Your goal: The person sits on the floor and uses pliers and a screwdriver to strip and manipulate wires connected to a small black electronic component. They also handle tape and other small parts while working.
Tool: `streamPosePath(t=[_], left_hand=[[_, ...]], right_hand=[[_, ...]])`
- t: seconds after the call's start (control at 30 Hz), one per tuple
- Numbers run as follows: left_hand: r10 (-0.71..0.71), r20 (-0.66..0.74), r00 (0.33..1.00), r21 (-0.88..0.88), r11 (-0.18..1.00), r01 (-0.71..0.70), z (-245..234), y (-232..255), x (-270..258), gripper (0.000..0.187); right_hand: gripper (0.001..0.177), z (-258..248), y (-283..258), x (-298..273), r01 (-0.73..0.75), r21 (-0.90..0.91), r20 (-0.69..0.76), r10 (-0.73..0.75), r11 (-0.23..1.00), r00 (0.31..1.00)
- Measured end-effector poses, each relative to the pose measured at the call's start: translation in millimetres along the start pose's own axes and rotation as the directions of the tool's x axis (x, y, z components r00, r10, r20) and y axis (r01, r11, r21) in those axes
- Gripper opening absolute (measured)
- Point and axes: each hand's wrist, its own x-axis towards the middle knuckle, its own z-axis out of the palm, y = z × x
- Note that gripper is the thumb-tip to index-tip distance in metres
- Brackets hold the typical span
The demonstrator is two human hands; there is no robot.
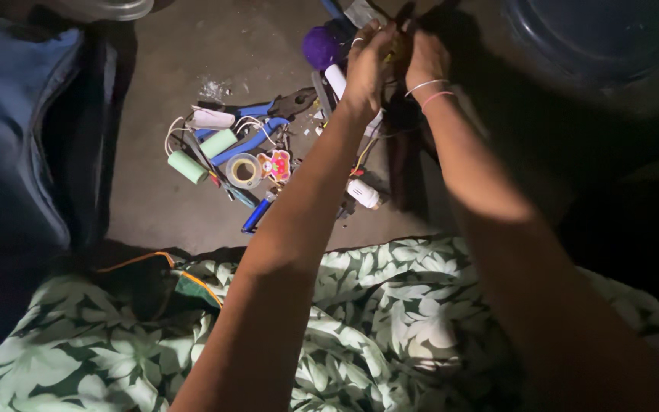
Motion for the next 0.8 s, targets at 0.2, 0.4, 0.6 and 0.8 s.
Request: streamPosePath(t=[0.2,0.4,0.6,0.8], left_hand=[[-0.022,-0.006,1.000,-0.093,0.995,0.021,0.5,-11.5,-6.5,0.084],[-0.004,0.016,1.000,-0.117,0.993,0.005,1.4,-21.8,-15.5,0.084],[0.012,0.067,0.998,-0.164,0.986,-0.001,0.2,-18.4,-24.4,0.085],[-0.008,0.015,1.000,-0.192,0.981,0.011,-3.5,-11.3,-37.4,0.080]], right_hand=[[0.056,-36.9,-0.6,-6.2,0.101,-0.561,0.073,-0.072,0.822,0.995],[0.060,-48.5,1.3,-16.3,0.011,-0.565,0.039,0.013,0.825,0.999],[0.062,-51.8,1.2,-19.3,0.072,-0.524,0.091,-0.028,0.849,0.995],[0.068,-58.1,-9.3,-27.9,0.057,-0.497,0.099,-0.008,0.866,0.995]])
